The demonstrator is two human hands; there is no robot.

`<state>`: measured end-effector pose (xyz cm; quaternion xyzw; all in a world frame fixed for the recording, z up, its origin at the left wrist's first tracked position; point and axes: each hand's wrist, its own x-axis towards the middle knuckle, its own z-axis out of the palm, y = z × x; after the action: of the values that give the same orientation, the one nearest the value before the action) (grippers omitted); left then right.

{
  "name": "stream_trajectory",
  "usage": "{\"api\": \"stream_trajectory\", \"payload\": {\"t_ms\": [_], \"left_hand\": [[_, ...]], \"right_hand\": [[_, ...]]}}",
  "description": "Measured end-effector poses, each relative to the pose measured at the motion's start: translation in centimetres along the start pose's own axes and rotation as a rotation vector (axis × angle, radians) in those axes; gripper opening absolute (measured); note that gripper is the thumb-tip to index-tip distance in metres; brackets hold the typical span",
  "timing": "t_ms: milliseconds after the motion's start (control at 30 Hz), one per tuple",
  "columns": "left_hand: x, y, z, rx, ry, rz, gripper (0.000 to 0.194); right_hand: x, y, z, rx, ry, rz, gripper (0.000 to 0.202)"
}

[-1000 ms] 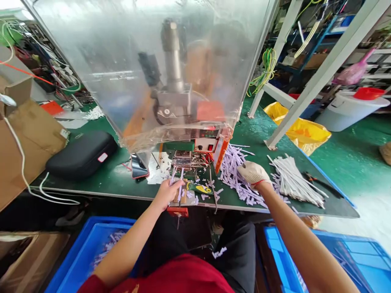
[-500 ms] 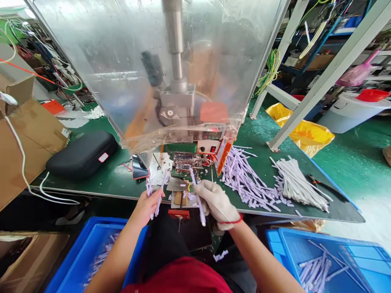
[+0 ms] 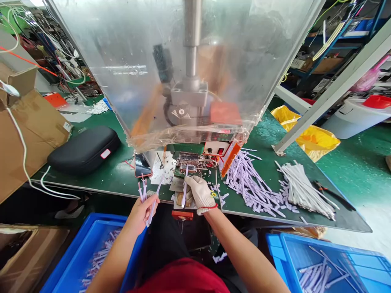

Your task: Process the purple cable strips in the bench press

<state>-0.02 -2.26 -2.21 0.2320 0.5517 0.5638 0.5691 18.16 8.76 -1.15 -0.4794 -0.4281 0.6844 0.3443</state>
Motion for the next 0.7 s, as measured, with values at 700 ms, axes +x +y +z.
{"api": "stream_trajectory", "payload": {"t_ms": [700], "left_hand": [[-0.9,6.7,1.8,0.802,-0.498,0.123,0.03]], "right_hand": [[-4.9,-8.8,-2.4,-1.033,-0.516,-0.393,0.03]]}}
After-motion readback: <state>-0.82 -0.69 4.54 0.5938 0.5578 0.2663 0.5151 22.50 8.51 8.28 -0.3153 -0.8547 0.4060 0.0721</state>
